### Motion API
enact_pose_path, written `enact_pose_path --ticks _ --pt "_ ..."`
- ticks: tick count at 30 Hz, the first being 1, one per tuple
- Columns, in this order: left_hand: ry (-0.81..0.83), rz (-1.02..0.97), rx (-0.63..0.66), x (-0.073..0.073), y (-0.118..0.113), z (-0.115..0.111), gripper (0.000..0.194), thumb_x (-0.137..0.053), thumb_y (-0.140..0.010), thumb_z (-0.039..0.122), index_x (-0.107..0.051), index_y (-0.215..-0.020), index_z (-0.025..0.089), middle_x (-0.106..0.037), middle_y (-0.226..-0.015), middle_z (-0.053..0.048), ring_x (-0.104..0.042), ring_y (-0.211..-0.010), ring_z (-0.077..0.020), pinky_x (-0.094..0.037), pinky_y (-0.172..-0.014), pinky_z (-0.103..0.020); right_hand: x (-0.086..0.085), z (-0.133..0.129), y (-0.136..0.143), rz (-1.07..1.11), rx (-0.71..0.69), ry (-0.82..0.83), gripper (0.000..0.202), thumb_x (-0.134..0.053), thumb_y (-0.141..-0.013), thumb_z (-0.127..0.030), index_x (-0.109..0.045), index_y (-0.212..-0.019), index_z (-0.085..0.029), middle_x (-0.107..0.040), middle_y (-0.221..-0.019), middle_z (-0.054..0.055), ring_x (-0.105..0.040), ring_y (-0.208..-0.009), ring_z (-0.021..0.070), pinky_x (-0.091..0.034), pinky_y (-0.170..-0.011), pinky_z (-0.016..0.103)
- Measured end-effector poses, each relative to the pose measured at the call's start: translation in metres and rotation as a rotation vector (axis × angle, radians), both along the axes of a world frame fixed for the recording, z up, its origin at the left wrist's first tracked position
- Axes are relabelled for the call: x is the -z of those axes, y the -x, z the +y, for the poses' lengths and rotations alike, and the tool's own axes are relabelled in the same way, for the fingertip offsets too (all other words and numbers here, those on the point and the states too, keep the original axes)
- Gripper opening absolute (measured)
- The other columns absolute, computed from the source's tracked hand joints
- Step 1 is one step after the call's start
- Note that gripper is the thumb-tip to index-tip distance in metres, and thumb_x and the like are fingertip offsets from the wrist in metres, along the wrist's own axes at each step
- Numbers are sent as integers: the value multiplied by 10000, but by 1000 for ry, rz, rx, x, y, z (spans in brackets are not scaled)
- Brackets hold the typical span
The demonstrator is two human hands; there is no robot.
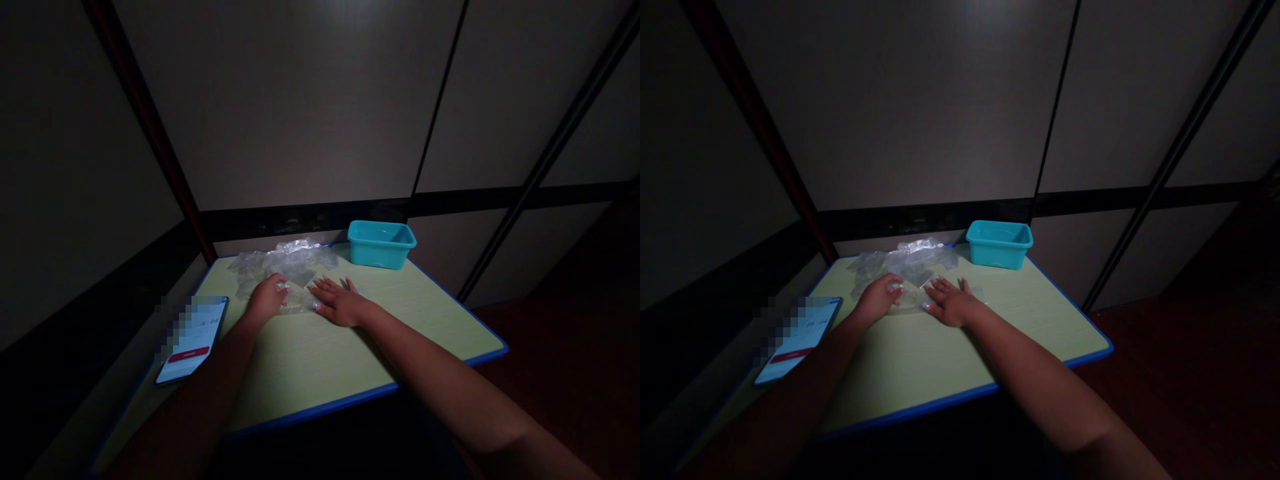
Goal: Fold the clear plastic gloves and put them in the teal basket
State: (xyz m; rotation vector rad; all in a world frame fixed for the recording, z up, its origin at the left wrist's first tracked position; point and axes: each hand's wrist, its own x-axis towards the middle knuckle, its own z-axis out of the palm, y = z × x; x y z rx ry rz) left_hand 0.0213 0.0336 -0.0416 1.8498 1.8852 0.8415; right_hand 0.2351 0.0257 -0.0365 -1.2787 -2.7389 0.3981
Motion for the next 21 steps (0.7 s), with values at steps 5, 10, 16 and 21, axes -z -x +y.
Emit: enact_pose_path --ticks 5,10,16,21 --pt "-12 69 -39 1 1 -1 258 -559 -786 241 -571 -1036 174 -583 -609 16 -575 -606 -164 -387 -565 -235 -3 -1 -1 0 0 1 645 -191 -882 -586 -155 -1440 -265 -94 -1509 38 -28 -1381 253 26 -1014 635" --pt "-198 282 -95 -4 0 -4 326 -545 -802 291 -545 -1103 166 -623 -937 -74 -581 -869 -209 -434 -751 -283 -2 -1 1 -28 -3 16 659 -174 -879 -594 -130 -1445 -260 -52 -1511 36 -8 -1382 253 33 -1020 624" --pt "-291 490 107 -7 -28 -33 367 -452 -854 378 -550 -1140 170 -540 -1246 -98 -429 -1201 -244 -301 -1018 -386 0 -1 1 -49 1 35 707 -183 -883 -557 -58 -1451 -155 -67 -1504 68 -35 -1383 221 2 -1045 595" --pt "-116 545 396 7 -50 -48 618 -263 -901 515 -277 -1398 149 -256 -1473 -98 -165 -1370 -232 -145 -1085 -470 -2 -2 1 -90 -6 29 690 -261 -882 -473 -69 -1449 -128 -61 -1503 87 -32 -1384 221 -34 -1048 595"
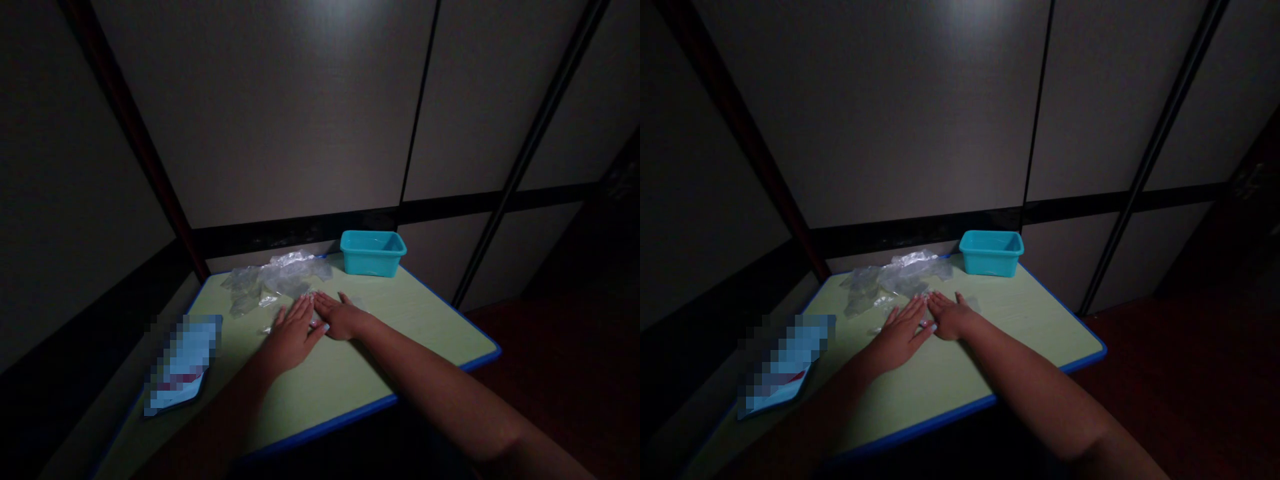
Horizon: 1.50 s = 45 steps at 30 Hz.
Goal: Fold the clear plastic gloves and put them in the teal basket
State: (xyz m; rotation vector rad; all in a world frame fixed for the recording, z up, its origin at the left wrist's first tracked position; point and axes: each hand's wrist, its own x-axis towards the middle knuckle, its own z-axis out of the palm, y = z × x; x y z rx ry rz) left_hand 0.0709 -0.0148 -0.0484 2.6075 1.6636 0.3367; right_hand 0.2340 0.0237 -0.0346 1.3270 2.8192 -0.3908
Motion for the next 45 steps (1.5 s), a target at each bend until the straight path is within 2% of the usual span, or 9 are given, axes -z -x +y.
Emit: enact_pose_path --ticks 3,8,16,19,23,28,33,39,45 --pt "108 5 22 4 -1 2 699 -180 -894 567 -192 -1427 115 -169 -1491 -115 -128 -1377 -220 -150 -1087 -452 -3 -1 1 -17 1 8 692 -257 -881 -474 -71 -1449 -126 -45 -1503 86 -14 -1384 218 -29 -1045 600" --pt "205 38 9 4 5 4 738 -154 -877 606 -194 -1429 118 -141 -1494 -105 -113 -1379 -218 -140 -1090 -445 -7 -2 2 -29 26 70 796 -274 -844 -569 -8 -1447 -123 5 -1505 73 30 -1383 222 3 -1045 594" --pt "204 110 12 0 6 1 687 -203 -887 566 -175 -1437 156 -93 -1502 -78 -69 -1383 -219 -130 -1091 -456 -11 2 -12 -81 164 170 751 -193 -846 -620 54 -1443 -238 108 -1501 47 82 -1376 243 -2 -991 660" --pt "213 118 -22 -1 6 -2 662 -230 -885 557 -174 -1437 196 -91 -1502 -68 -74 -1383 -236 -101 -1072 -530 -9 6 -15 -78 235 146 720 -175 -859 -603 40 -1445 -243 116 -1500 46 81 -1375 249 -8 -992 659" --pt "173 108 -120 0 6 -4 662 -247 -878 568 -184 -1434 214 -116 -1496 -98 -89 -1379 -279 -62 -1026 -622 -4 10 -12 -57 225 68 691 -154 -868 -600 -14 -1449 -252 72 -1506 55 58 -1378 243 49 -995 644" --pt "43 77 -126 -1 6 5 627 -284 -899 494 -164 -1436 193 -114 -1500 -89 -77 -1383 -243 -83 -1055 -563 -2 10 -6 -47 200 31 654 -155 -879 -571 -56 -1448 -265 22 -1510 49 14 -1382 238 73 -990 646" --pt "42 53 -102 0 7 14 525 -232 -930 400 -209 -1423 222 -177 -1495 -59 -143 -1375 -194 -147 -1070 -500 -4 10 -5 -16 160 18 639 -148 -883 -562 -76 -1447 -269 4 -1512 56 7 -1382 238 63 -997 639" --pt "131 101 -119 8 11 22 599 -265 -890 529 -242 -1415 242 -154 -1497 -62 -131 -1376 -220 -173 -1055 -529 -2 13 -11 -14 219 82 671 -128 -843 -658 -33 -1433 -352 67 -1511 43 56 -1375 266 47 -968 672" --pt "134 123 -144 7 11 22 604 -273 -885 534 -244 -1416 249 -142 -1499 -69 -136 -1374 -233 -191 -1054 -516 -4 23 -27 -84 318 164 840 -267 -763 -733 21 -1434 -316 123 -1501 59 95 -1368 289 15 -954 693"
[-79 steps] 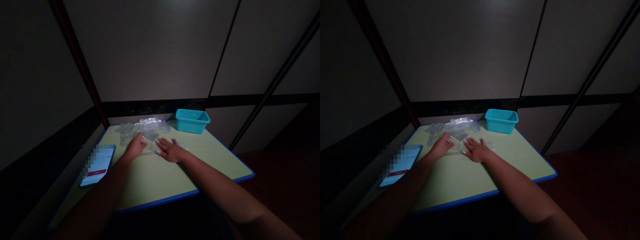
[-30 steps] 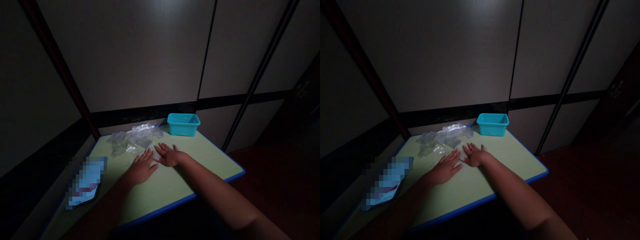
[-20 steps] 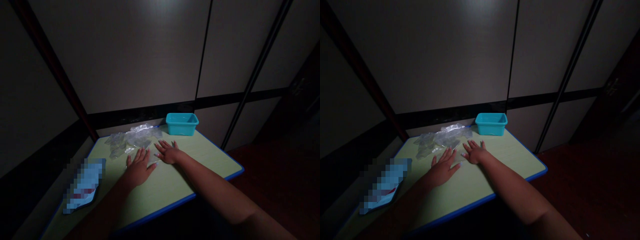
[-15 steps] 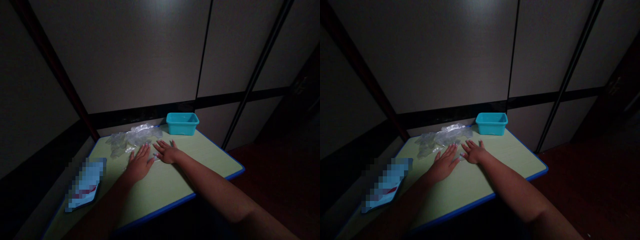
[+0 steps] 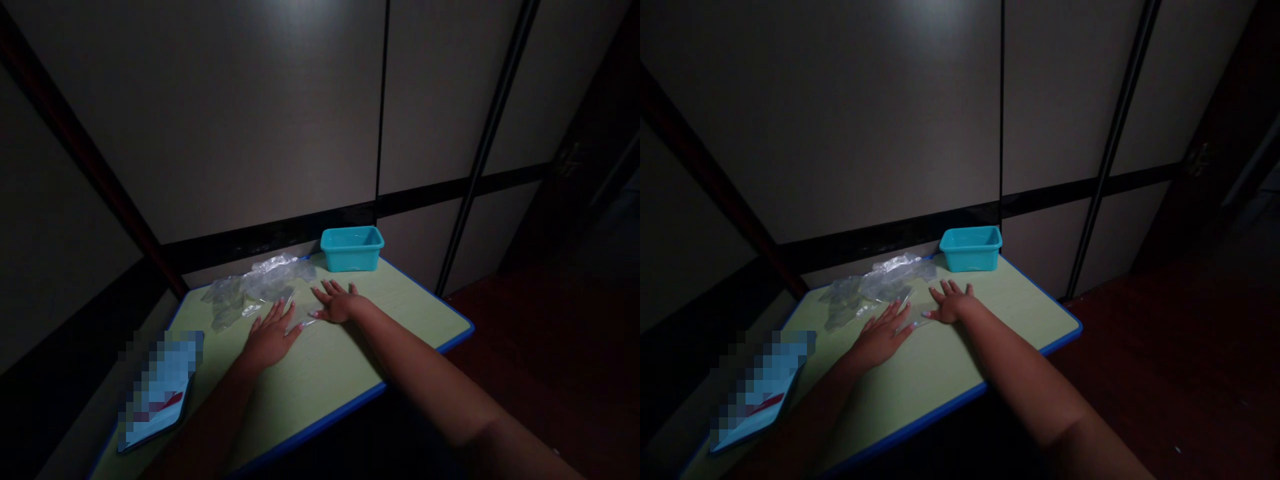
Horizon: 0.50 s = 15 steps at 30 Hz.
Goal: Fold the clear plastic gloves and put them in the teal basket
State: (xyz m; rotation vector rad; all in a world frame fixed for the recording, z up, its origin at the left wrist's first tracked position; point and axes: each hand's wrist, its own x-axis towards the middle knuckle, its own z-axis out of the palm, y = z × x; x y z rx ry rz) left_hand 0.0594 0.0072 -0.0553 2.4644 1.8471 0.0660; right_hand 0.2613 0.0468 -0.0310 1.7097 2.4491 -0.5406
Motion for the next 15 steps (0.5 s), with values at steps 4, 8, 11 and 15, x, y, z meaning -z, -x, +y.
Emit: enact_pose_path --ticks 4,8,11,15 --pt "-7 0 -5 -1 1 -1 613 -295 -878 541 -253 -1414 248 -155 -1496 -83 -134 -1373 -244 -196 -1050 -517 -4 3 -9 6 -12 30 950 -381 -701 -752 39 -1432 -312 147 -1496 72 103 -1364 305 5 -956 690" --pt "7 -18 -20 -1 4 -1 640 -302 -860 583 -268 -1409 256 -134 -1497 -105 -119 -1374 -255 -185 -1051 -518 -7 2 -12 11 -14 37 1005 -431 -668 -757 30 -1435 -302 135 -1497 94 111 -1360 318 3 -952 694" --pt "32 -32 -36 0 6 -4 670 -291 -848 611 -258 -1413 252 -99 -1499 -124 -102 -1376 -260 -180 -1044 -533 -11 0 -16 17 -18 31 1072 -491 -620 -762 11 -1440 -288 120 -1498 116 97 -1363 314 -20 -961 686" --pt "-9 -47 -90 -3 6 -7 655 -272 -866 573 -225 -1423 232 -87 -1502 -116 -69 -1380 -270 -144 -1023 -602 -15 -1 -20 31 -23 -1 1100 -526 -605 -749 -5 -1445 -266 98 -1500 128 84 -1366 305 -41 -996 647"
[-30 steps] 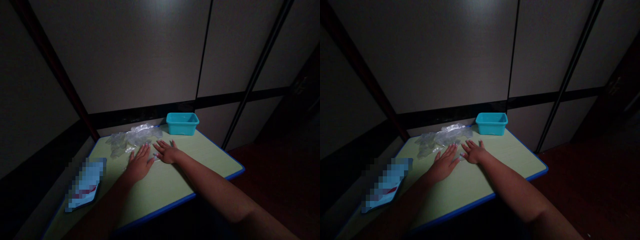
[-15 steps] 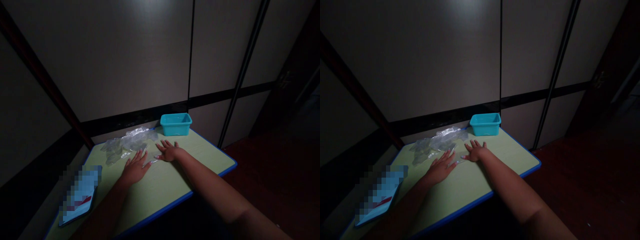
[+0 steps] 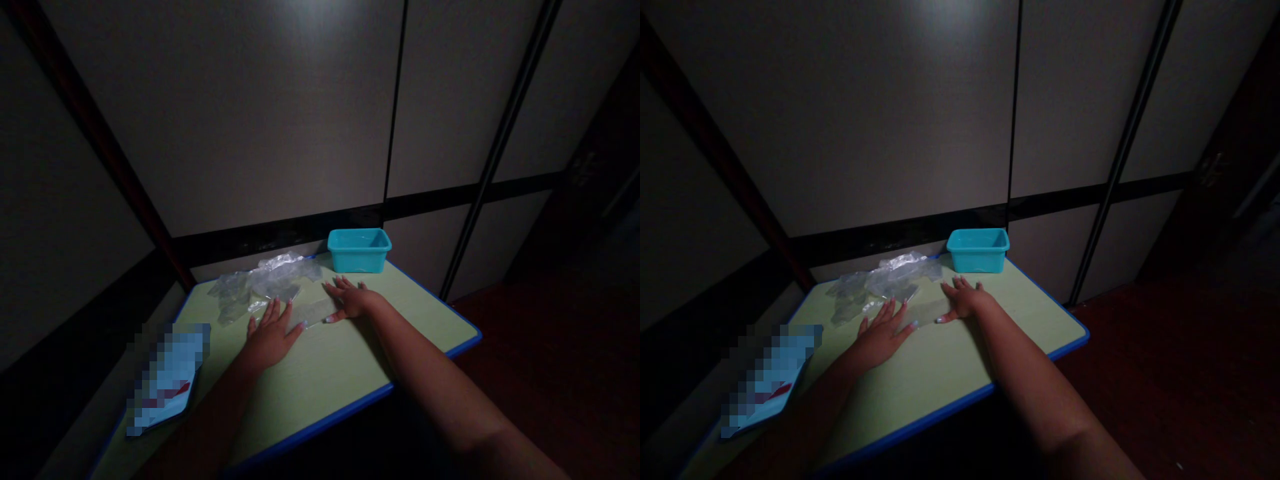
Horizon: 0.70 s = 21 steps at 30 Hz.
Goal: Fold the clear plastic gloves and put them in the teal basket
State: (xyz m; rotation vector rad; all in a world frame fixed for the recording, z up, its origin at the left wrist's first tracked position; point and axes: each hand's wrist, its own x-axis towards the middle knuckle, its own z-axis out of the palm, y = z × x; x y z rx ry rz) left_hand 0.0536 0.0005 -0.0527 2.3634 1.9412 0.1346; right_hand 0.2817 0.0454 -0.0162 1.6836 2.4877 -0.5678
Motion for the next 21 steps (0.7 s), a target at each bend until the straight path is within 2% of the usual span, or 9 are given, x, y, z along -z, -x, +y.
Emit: enact_pose_path --ticks 5,8,10,14,21 --pt "-128 -41 -55 -6 1 3 583 -279 -890 509 -248 -1414 254 -94 -1507 -92 -36 -1385 -249 -134 -1031 -589 1 -8 15 -4 -37 -94 880 -315 -756 -732 -43 -1449 -263 76 -1507 85 86 -1371 275 24 -1016 618" --pt "-112 -48 -40 -5 4 4 558 -321 -882 511 -272 -1400 308 -93 -1509 -94 -31 -1384 -261 -129 -1019 -602 3 -20 31 25 -139 -162 751 -185 -833 -669 -89 -1451 -252 49 -1509 58 66 -1376 256 50 -1032 591" --pt "-84 -38 -28 -4 5 4 554 -338 -878 509 -278 -1396 322 -95 -1508 -103 -41 -1383 -263 -118 -1022 -601 5 -29 41 51 -210 -198 738 -178 -851 -643 -71 -1454 -230 34 -1509 57 46 -1379 248 53 -1043 575" --pt "-54 -13 -7 -1 7 4 529 -308 -899 432 -281 -1403 270 -129 -1500 -118 -49 -1384 -250 -117 -1032 -591 11 -40 55 74 -333 -206 747 -244 -865 -592 -30 -1454 -187 7 -1506 71 21 -1382 229 41 -1056 562" --pt "-15 -1 37 4 9 7 496 -295 -905 364 -324 -1388 254 -149 -1496 -116 -102 -1378 -258 -149 -1033 -585 17 -35 60 151 -334 -259 638 -124 -910 -521 -57 -1454 -195 -89 -1507 58 -51 -1383 204 14 -1070 548"
